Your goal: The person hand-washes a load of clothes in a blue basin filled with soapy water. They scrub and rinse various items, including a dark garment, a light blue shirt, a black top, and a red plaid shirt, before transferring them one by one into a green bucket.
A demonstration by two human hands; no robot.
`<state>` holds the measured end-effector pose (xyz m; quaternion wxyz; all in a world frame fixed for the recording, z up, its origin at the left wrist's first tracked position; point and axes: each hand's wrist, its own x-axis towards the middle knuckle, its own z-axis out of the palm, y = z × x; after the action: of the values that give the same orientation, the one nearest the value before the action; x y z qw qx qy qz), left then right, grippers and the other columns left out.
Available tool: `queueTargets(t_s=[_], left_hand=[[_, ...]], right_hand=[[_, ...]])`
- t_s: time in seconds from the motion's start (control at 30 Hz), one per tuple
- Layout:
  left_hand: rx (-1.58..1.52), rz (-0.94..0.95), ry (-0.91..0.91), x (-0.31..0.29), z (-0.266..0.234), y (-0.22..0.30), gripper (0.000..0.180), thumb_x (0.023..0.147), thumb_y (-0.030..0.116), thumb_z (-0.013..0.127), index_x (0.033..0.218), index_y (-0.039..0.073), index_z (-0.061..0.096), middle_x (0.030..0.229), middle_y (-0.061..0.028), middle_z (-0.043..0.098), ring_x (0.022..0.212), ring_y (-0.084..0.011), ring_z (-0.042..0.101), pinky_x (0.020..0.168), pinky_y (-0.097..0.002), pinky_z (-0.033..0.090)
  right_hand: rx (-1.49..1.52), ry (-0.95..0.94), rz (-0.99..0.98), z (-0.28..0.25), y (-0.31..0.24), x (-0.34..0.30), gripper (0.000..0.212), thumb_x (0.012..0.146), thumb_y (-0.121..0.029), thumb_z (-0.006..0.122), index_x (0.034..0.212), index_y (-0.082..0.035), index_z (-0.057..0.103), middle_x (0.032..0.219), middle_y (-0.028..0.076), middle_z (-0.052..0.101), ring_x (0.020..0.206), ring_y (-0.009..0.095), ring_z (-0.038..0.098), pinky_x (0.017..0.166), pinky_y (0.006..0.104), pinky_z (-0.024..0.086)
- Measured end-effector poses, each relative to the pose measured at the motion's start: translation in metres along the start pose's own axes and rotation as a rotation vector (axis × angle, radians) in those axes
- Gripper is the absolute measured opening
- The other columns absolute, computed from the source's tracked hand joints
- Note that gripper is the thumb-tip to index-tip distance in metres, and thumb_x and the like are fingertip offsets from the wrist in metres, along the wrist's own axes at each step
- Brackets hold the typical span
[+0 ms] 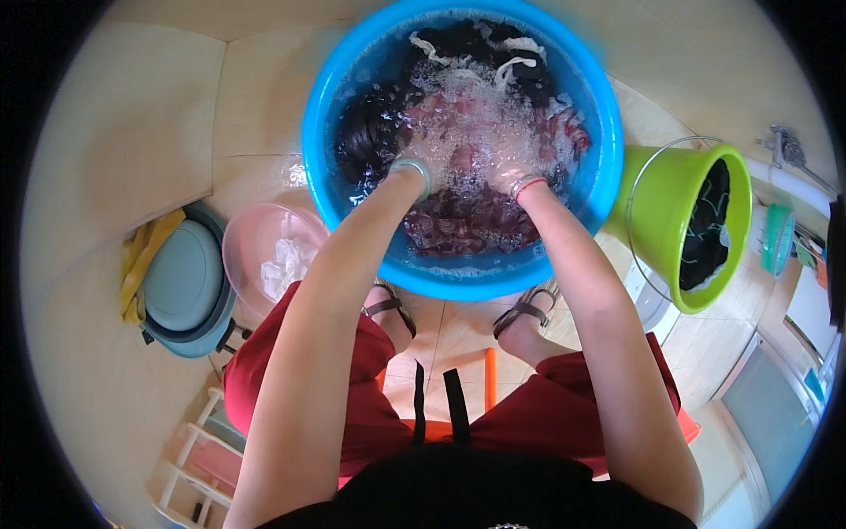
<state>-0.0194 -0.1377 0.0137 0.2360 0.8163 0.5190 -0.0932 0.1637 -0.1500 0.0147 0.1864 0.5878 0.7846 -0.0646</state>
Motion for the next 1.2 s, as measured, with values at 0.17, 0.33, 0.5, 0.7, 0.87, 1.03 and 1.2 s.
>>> queueTargets(t_s=[0.17,0.33,0.5,0.7,0.87,1.03,1.2], left_hand=[[-0.404,-0.216,-0.15,-0.018,-0.046,0.007,0.1,0.065,0.032,0.083,0.151,0.03,0.03,0.151,-0.0236,0.034,0.138,-0.0424,0.035,0.115,-0.043,0.03],[-0.633,0.074,0.038,-0.025,-0.084,0.032,0.122,0.056,0.032,0.091,0.155,0.022,0.02,0.157,-0.0294,0.011,0.149,-0.0376,0.012,0.119,-0.0403,0.02],[-0.711,0.345,0.087,-0.035,-0.151,0.065,0.118,0.057,0.034,0.093,0.151,0.008,0.027,0.154,-0.0187,0.028,0.145,-0.0306,0.025,0.119,-0.0386,0.02],[-1.18,0.401,0.044,-0.075,-0.215,0.087,0.111,0.063,0.042,0.091,0.149,0.008,0.03,0.142,-0.0141,0.046,0.132,-0.0253,0.045,0.113,-0.037,0.033],[-1.352,0.511,0.143,-0.091,-0.239,0.103,0.106,0.068,0.03,0.09,0.151,0.008,0.027,0.144,-0.0111,0.044,0.133,-0.0211,0.043,0.114,-0.0361,0.031],[-1.312,0.646,0.289,-0.097,-0.259,0.118,0.115,0.063,0.027,0.093,0.151,0.005,0.023,0.143,-0.0118,0.044,0.132,-0.0209,0.044,0.114,-0.0364,0.033],[-1.141,0.78,0.593,-0.105,-0.259,0.134,0.112,0.058,0.027,0.096,0.145,0.003,0.03,0.139,-0.0121,0.048,0.129,-0.0208,0.046,0.111,-0.0355,0.037]], right_hand=[[0.221,0.079,0.039,-0.042,0.001,-0.025,0.061,0.076,-0.017,0.071,0.134,-0.02,0.052,0.13,0.008,0.053,0.122,0.029,0.048,0.088,0.0582,0.043],[0.875,0.465,0.077,-0.086,0.017,-0.055,0.056,0.071,-0.004,0.07,0.125,-0.015,0.06,0.117,0.014,0.064,0.103,0.036,0.06,0.091,0.0508,0.047],[1.448,0.48,-0.103,-0.17,0.037,-0.091,0.067,0.065,0.011,0.063,0.129,-0.01,0.058,0.106,0.012,0.067,0.099,0.021,0.067,0.087,0.0322,0.053],[1.776,0.564,-0.153,-0.247,0.045,-0.124,0.077,0.061,0.016,0.061,0.134,-0.009,0.055,0.096,0.004,0.059,0.083,0.011,0.061,0.076,0.0239,0.051],[1.909,0.687,-0.2,-0.285,0.049,-0.139,0.068,0.07,0.011,0.062,0.135,-0.006,0.053,0.095,0.006,0.061,0.085,0.012,0.061,0.078,0.0244,0.05],[2.147,0.735,-0.289,-0.334,0.046,-0.159,0.069,0.076,0.012,0.053,0.142,0.002,0.036,0.105,0.014,0.064,0.094,0.022,0.065,0.088,0.0323,0.051],[2.259,0.694,-0.326,-0.36,0.03,-0.166,0.067,0.082,0.003,0.056,0.144,0.006,0.029,0.108,0.016,0.063,0.098,0.026,0.064,0.095,0.0353,0.048]])
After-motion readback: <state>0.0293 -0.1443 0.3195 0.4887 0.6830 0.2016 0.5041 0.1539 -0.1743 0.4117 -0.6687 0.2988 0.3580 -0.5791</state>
